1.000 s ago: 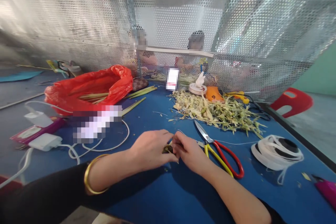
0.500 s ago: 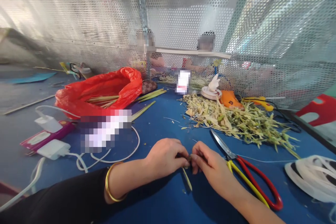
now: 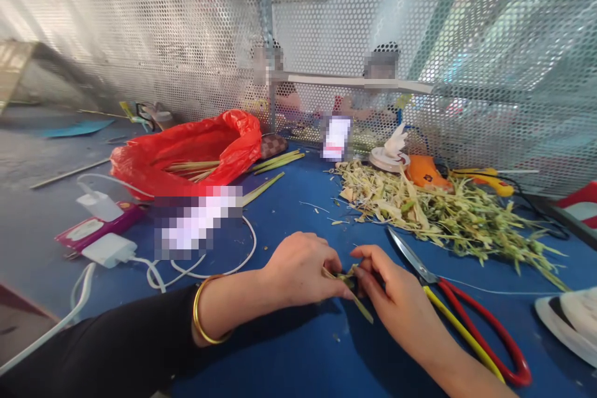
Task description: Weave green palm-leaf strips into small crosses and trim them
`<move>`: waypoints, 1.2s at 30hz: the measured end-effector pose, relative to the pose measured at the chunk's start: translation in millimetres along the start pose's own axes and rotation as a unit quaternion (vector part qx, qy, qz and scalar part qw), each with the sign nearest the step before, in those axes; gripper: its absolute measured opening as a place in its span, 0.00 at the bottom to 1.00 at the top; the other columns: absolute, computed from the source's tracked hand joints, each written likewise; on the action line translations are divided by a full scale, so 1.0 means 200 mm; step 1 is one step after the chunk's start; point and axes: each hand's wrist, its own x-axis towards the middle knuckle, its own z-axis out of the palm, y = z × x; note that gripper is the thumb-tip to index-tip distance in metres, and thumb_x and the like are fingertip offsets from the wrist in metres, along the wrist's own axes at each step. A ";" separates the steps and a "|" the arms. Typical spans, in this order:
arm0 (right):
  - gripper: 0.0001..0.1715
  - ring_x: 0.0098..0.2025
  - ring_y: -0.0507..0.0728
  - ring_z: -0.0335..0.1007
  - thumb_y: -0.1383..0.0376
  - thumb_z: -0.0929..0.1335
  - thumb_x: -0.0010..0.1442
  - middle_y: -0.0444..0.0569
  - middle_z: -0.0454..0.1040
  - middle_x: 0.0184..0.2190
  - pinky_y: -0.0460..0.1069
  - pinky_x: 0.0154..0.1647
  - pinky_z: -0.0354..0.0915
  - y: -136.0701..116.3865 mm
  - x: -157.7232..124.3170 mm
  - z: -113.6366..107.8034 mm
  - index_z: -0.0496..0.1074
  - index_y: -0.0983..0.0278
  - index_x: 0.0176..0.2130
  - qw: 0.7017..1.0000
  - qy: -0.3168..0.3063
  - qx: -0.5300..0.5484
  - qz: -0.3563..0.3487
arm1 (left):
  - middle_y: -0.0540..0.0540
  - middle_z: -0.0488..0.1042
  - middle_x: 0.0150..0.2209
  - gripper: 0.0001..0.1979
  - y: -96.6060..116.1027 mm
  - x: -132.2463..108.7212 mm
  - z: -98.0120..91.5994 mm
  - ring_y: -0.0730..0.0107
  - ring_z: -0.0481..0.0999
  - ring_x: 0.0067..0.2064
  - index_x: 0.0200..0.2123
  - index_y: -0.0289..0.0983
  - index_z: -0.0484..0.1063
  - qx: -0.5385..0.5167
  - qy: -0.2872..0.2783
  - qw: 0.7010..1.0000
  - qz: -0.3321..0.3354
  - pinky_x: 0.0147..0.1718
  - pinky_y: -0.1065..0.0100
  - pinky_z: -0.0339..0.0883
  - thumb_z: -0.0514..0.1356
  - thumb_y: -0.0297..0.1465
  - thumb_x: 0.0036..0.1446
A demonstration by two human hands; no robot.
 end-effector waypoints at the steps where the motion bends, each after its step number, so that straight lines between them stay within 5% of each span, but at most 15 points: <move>1: 0.15 0.28 0.54 0.69 0.55 0.58 0.64 0.43 0.71 0.25 0.48 0.31 0.65 0.01 0.00 0.00 0.62 0.60 0.45 1.000 0.008 -0.006 0.001 | 0.49 0.77 0.28 0.18 0.00 0.00 0.00 0.63 0.74 0.34 0.30 0.41 0.78 0.001 -0.005 1.000 0.005 0.29 0.67 0.59 0.63 0.49 0.45; 19: 0.12 0.27 0.55 0.70 0.58 0.59 0.63 0.44 0.72 0.24 0.49 0.29 0.65 0.00 0.01 0.00 0.63 0.60 0.44 1.000 0.009 0.002 0.003 | 0.51 0.75 0.26 0.07 0.00 0.00 0.03 0.69 0.71 0.32 0.26 0.38 0.74 -0.071 0.096 0.993 -0.013 0.30 0.70 0.59 0.61 0.34 0.54; 27: 0.11 0.27 0.54 0.70 0.60 0.59 0.63 0.42 0.70 0.22 0.49 0.33 0.64 -0.03 0.02 -0.01 0.64 0.62 0.42 0.997 0.017 0.071 0.017 | 0.49 0.77 0.34 0.11 -0.03 0.02 -0.01 0.68 0.73 0.38 0.32 0.39 0.76 -0.102 0.097 0.989 -0.041 0.38 0.70 0.62 0.53 0.28 0.57; 36: 0.09 0.28 0.53 0.68 0.64 0.61 0.61 0.43 0.71 0.24 0.47 0.31 0.63 -0.04 0.04 -0.04 0.69 0.62 0.40 0.999 0.017 0.051 0.009 | 0.51 0.75 0.30 0.06 -0.04 0.03 0.00 0.68 0.72 0.36 0.30 0.43 0.77 -0.102 0.028 0.994 -0.027 0.33 0.70 0.60 0.60 0.35 0.51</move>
